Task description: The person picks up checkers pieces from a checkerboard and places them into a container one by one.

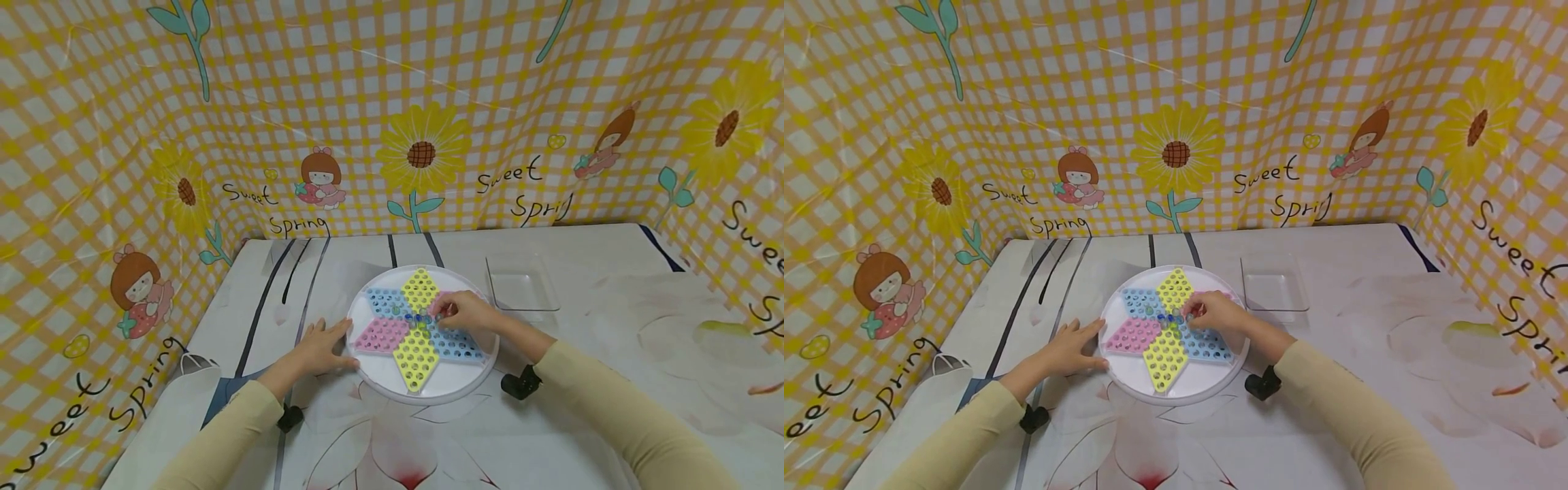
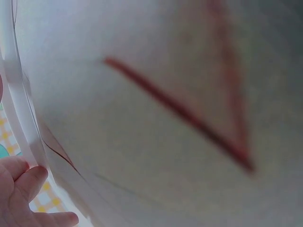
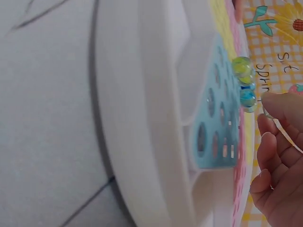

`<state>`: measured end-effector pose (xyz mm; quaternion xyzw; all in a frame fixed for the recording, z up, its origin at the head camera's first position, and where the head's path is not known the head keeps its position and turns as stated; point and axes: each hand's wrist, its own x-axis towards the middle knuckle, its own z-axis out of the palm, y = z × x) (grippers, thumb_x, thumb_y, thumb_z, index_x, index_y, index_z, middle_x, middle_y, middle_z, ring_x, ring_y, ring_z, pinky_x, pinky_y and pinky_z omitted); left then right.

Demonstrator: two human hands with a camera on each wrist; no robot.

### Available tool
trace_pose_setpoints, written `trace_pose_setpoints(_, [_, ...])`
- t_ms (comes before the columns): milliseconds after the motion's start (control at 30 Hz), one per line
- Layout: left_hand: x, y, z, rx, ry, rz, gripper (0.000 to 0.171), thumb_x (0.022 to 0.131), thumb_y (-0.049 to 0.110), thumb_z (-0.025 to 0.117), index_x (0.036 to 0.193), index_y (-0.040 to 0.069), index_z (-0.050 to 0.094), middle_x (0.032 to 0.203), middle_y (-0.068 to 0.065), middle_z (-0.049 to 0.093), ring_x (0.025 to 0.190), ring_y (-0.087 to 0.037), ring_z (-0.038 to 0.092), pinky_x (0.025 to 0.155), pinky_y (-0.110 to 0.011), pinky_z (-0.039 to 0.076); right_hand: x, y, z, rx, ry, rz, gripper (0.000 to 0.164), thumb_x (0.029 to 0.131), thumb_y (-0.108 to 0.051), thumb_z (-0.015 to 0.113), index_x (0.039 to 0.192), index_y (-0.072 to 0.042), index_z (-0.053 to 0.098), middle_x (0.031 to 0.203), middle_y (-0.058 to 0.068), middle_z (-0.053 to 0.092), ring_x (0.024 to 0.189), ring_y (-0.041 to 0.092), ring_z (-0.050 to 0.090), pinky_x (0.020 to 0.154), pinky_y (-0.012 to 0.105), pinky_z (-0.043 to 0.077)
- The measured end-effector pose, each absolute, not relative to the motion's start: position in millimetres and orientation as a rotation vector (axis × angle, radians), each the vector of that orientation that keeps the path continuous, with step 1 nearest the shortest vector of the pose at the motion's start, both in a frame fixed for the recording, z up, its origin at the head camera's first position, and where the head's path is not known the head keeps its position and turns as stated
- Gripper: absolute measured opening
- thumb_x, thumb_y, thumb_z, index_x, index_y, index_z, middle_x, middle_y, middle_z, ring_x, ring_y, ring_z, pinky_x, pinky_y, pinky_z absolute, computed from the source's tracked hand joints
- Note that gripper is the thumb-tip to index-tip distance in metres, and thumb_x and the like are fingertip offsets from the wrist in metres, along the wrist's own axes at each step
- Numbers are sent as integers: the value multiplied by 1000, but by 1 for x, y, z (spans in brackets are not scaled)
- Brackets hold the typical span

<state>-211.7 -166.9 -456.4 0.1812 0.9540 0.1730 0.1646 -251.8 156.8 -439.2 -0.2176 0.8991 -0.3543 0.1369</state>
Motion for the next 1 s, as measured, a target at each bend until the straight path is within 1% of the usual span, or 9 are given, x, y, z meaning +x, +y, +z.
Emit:
trace_pose_setpoints(100, [-211,-167,-456,522,2720,501,90,76,53,66,145,12,26,150,-8,25,133,-50,10,110,-57,4,-255,159,-439,-645,2586,-1062,13,77,-9,70,90,-11,66,81,0,57,74,14,49,67,23,44])
trace_pose_setpoints(200, [-211,-167,-456,521,2721,498,90,76,53,66,145,12,25,150,-8,25,133,-50,10,110,-56,4,-258,161,-439,-645,2543,-1113,14,78,-11,70,91,-10,65,83,1,58,74,14,50,67,22,45])
trace_pose_setpoints(300, [-212,-167,-456,519,2725,492,90,76,53,66,146,13,25,150,-7,25,134,-50,10,110,-57,4,-260,163,-435,-599,2475,-1202,18,78,-11,70,95,-6,64,84,3,57,72,15,49,63,22,46])
trace_pose_setpoints(433, [-212,-167,-457,524,2727,489,90,76,53,66,145,12,26,150,-7,25,133,-51,11,109,-58,5,-261,166,-425,-560,2431,-1280,25,80,-11,68,100,1,62,87,7,57,70,15,48,57,26,48])
trace_pose_setpoints(700, [-212,-166,-456,515,2726,475,90,76,54,65,145,13,26,150,-6,24,133,-51,10,109,-58,6,-266,179,-403,-536,2410,-1326,29,83,-10,64,108,4,58,102,12,60,84,19,49,75,30,46])
trace_pose_setpoints(800, [-212,-166,-455,512,2725,480,90,76,54,65,145,13,26,150,-6,24,133,-51,10,108,-59,7,-268,185,-397,-517,2418,-1349,28,84,-8,63,108,4,58,101,11,60,86,19,51,77,33,47])
trace_pose_setpoints(867, [-212,-166,-455,511,2724,484,90,76,54,65,145,13,26,150,-6,24,133,-51,10,108,-60,7,-269,190,-393,-505,2436,-1356,27,83,-9,63,108,2,58,100,10,61,88,18,52,78,32,46])
trace_pose_setpoints(933, [-212,-166,-456,510,2724,486,90,76,54,65,145,13,26,150,-6,24,133,-51,10,107,-61,8,-270,195,-389,-492,2458,-1353,27,82,-11,64,107,1,59,98,9,61,87,17,53,78,33,47])
trace_pose_setpoints(1000, [-212,-166,-456,512,2724,479,90,76,54,65,146,13,25,150,-6,24,133,-51,10,108,-60,8,-272,200,-386,-480,2477,-1350,28,82,-13,66,106,-1,60,97,9,61,86,16,53,78,32,47])
